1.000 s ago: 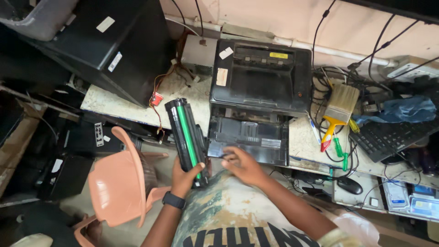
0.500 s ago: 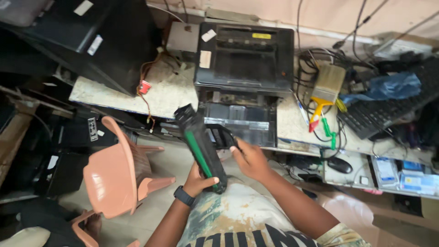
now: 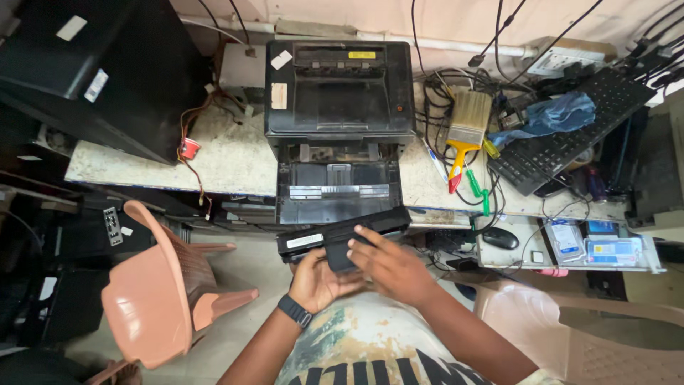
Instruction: The person uses a yellow screwdriver to adjust a small black component, then handles a green toner cartridge. They brush the printer's top surface, open the front cover, and insert the toner cartridge into the printer.
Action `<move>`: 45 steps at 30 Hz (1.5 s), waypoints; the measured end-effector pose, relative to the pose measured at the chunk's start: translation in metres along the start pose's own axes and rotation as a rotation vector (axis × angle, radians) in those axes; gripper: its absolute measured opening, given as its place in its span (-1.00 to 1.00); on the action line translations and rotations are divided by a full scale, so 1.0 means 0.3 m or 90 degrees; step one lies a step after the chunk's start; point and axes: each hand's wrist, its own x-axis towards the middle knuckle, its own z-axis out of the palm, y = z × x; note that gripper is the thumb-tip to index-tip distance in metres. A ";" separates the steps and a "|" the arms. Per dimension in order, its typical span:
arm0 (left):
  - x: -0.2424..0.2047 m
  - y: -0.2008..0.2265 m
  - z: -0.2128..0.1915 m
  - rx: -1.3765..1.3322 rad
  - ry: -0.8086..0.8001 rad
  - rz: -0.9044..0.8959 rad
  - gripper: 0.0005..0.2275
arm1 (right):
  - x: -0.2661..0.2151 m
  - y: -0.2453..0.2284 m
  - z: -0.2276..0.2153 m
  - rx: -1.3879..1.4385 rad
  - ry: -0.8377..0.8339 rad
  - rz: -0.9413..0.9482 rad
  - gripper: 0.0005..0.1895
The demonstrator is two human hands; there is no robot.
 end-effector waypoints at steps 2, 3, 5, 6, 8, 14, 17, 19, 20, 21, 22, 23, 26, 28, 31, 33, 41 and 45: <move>-0.029 0.001 0.087 -0.105 -0.003 0.019 -0.32 | -0.022 -0.014 0.000 -0.029 -0.007 -0.036 -0.54; -0.036 0.001 0.120 -0.157 -0.004 0.029 -0.24 | -0.031 -0.022 0.005 -0.044 -0.010 -0.055 -0.56; -0.030 -0.011 0.158 -0.156 0.002 0.079 -0.27 | -0.046 -0.034 0.017 -0.050 -0.021 -0.066 -0.58; -0.022 -0.010 0.163 -0.152 0.002 0.106 -0.28 | -0.048 -0.032 0.023 -0.056 -0.024 -0.074 -0.58; -0.006 -0.018 0.149 -0.090 0.011 0.090 -0.45 | -0.061 -0.036 0.031 -0.024 -0.031 -0.060 -0.57; 0.004 -0.028 0.103 -0.054 0.004 0.047 -0.60 | -0.108 -0.004 0.064 0.023 -0.031 -0.084 -0.51; -0.005 -0.011 0.132 0.018 0.041 0.080 -0.61 | -0.120 0.001 0.083 0.039 -0.024 -0.064 -0.52; -0.007 -0.001 0.146 0.093 0.069 0.139 -0.65 | -0.119 -0.001 0.092 0.069 -0.021 -0.024 -0.55; -0.006 0.001 0.147 0.135 0.084 0.181 -0.68 | -0.115 -0.006 0.095 0.089 -0.016 0.003 -0.58; -0.001 0.003 0.143 0.176 0.098 0.222 -0.70 | -0.109 -0.009 0.098 0.110 -0.012 0.030 -0.60; 0.008 0.001 0.134 0.198 0.107 0.222 -0.71 | -0.105 -0.016 0.101 0.130 0.012 0.056 -0.55; 0.022 0.000 0.121 0.220 0.116 0.222 -0.72 | -0.101 -0.024 0.104 0.151 0.035 0.081 -0.48; 0.064 -0.010 0.082 0.332 0.147 0.220 -0.80 | -0.065 -0.043 0.125 0.162 0.023 0.217 -0.29; 0.084 -0.013 0.058 0.417 0.201 0.198 -0.82 | -0.044 -0.049 0.140 0.137 0.011 0.244 -0.21; 0.105 0.029 0.033 0.526 0.305 0.150 -0.69 | -0.016 -0.046 0.173 0.106 -0.004 0.202 -0.24; 0.115 0.073 0.036 0.579 0.337 0.141 -0.61 | 0.005 -0.033 0.202 0.120 -0.068 0.230 -0.34; 0.032 0.096 0.282 0.837 0.302 0.125 -0.45 | -0.024 0.073 0.252 0.191 -0.073 0.316 -0.39; -0.077 0.050 0.462 1.071 0.415 -0.055 -0.18 | -0.051 0.074 0.292 0.330 0.162 0.336 -0.49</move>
